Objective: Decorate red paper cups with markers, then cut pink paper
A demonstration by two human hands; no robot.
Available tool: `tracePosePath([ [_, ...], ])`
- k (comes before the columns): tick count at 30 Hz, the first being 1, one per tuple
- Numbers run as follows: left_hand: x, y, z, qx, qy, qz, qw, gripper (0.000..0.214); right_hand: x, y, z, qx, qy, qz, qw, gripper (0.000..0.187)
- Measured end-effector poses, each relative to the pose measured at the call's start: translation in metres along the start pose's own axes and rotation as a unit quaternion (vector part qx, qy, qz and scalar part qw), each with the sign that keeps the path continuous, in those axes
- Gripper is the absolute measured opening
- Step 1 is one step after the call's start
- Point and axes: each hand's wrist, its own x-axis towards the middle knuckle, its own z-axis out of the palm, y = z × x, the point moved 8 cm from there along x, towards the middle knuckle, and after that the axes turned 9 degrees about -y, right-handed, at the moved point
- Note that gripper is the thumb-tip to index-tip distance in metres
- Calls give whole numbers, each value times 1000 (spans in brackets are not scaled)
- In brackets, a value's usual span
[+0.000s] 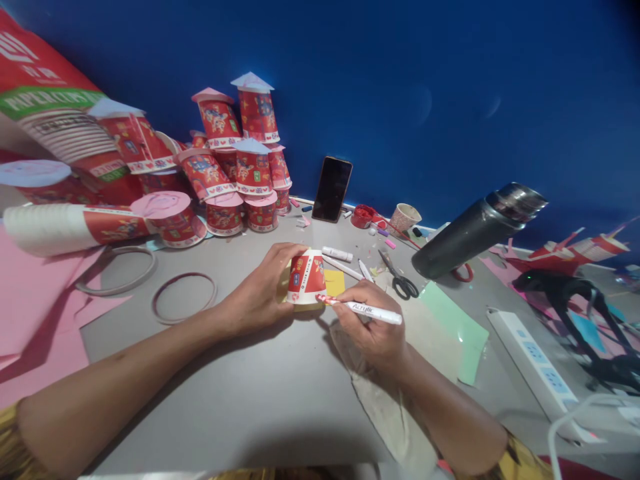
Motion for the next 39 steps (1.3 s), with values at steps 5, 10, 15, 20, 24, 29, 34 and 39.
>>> tracePosePath([
  [5, 1, 0, -1, -4, 5, -6, 1000, 72, 0, -1, 1, -7, -4, 1, 1000, 12],
  [10, 0, -2, 0, -3, -2, -5, 1000, 75, 1, -1, 0, 5, 2, 2, 1000, 11],
  [15, 0, 0, -1, 2, -1, -3, 1000, 72, 1, -1, 2, -3, -3, -2, 1000, 11],
  [20, 1, 3, -1, -12, -1, -16, 1000, 71, 1, 2, 0, 7, 11, 14, 1000, 14],
  [24, 1, 4, -2, -17, 3, -30, 999, 74, 1, 4, -3, 17, 19, 17, 1000, 12],
  [29, 2, 4, -2, -23, 3, -30, 999, 73, 1, 6, -1, 5, 5, 27, 1000, 12],
  [34, 3, 4, -2, -25, 2, -19, 1000, 72, 0, 5, -1, 21, 14, 30, 999, 12],
  [39, 3, 4, -2, -17, 5, -23, 1000, 71, 1, 0, -1, 21, 9, 16, 1000, 13],
])
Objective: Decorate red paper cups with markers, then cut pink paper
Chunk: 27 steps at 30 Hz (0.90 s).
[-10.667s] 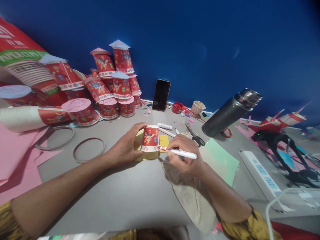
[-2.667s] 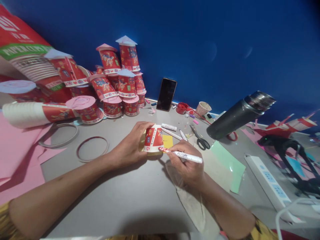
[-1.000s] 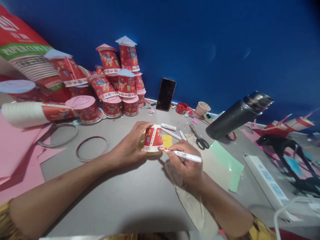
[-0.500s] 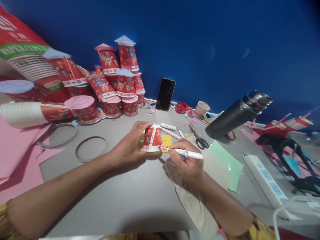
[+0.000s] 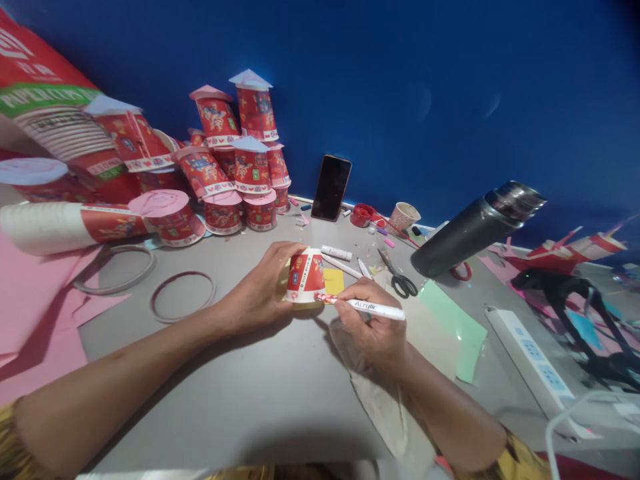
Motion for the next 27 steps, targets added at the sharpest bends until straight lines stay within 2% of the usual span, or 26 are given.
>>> tracePosePath([
  [27, 0, 0, 1, 0, -5, -20, 1000, 76, -1, 5, -1, -19, -4, 6, 1000, 13],
])
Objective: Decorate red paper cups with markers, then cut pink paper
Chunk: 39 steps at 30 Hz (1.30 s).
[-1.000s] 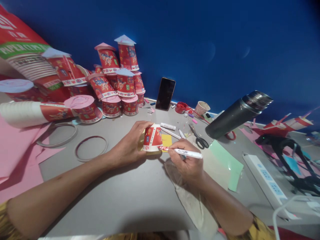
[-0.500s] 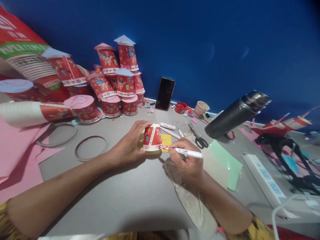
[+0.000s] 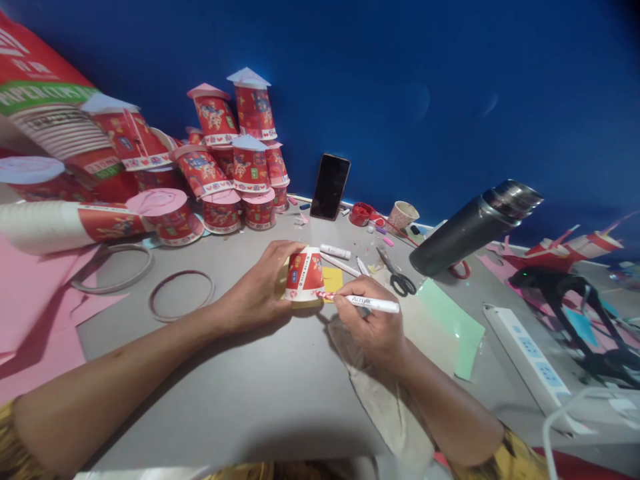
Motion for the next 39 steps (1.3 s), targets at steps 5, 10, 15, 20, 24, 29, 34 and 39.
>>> tracePosePath([
  [5, 1, 3, -1, -3, -2, 1, 1000, 72, -1, 3, -2, 8, 8, 20, 1000, 12],
  [10, 1, 2, -1, -2, -2, 7, 1000, 72, -1, 2, 0, 16, 7, 9, 1000, 11],
  [15, 1, 1, 0, -2, 4, 8, 1000, 73, -2, 7, 0, 12, 0, 39, 999, 11],
  [20, 1, 0, 0, -7, 3, 8, 1000, 75, -2, 7, -2, 31, 8, 49, 998, 12],
  [24, 0, 1, 0, -10, 6, 15, 1000, 71, -1, 5, 0, 41, 3, 43, 998, 12],
  [29, 2, 3, 0, 0, 6, 21, 1000, 69, -2, 7, 2, 36, -3, 41, 999, 12],
  [34, 1, 1, 0, 1, 4, 15, 1000, 75, -1, 7, 1, 31, -2, 45, 999, 11],
  [39, -2, -1, 2, 8, 4, 7, 1000, 76, 0, 5, -2, 25, 1, 55, 998, 13],
])
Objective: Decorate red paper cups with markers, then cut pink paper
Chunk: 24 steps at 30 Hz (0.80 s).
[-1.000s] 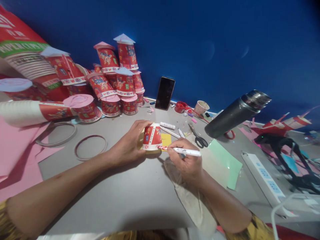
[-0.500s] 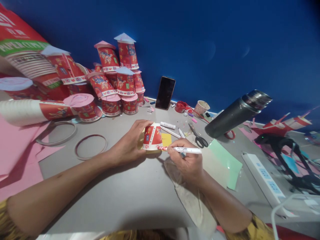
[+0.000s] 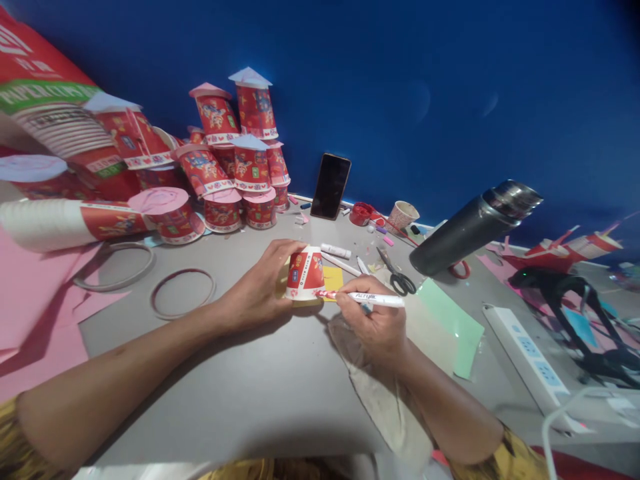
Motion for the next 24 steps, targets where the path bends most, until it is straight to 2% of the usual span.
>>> tracePosePath([
  [7, 2, 2, -1, -4, 3, 18, 1000, 72, 0, -3, 3, 8, -2, -21, 1000, 13],
  [18, 2, 4, -1, -6, -3, 6, 1000, 72, 0, -4, 2, -7, 3, -23, 1000, 14],
  [24, 0, 7, 0, 15, -7, 15, 1000, 66, 1, -10, 5, -17, -1, -60, 998, 13],
])
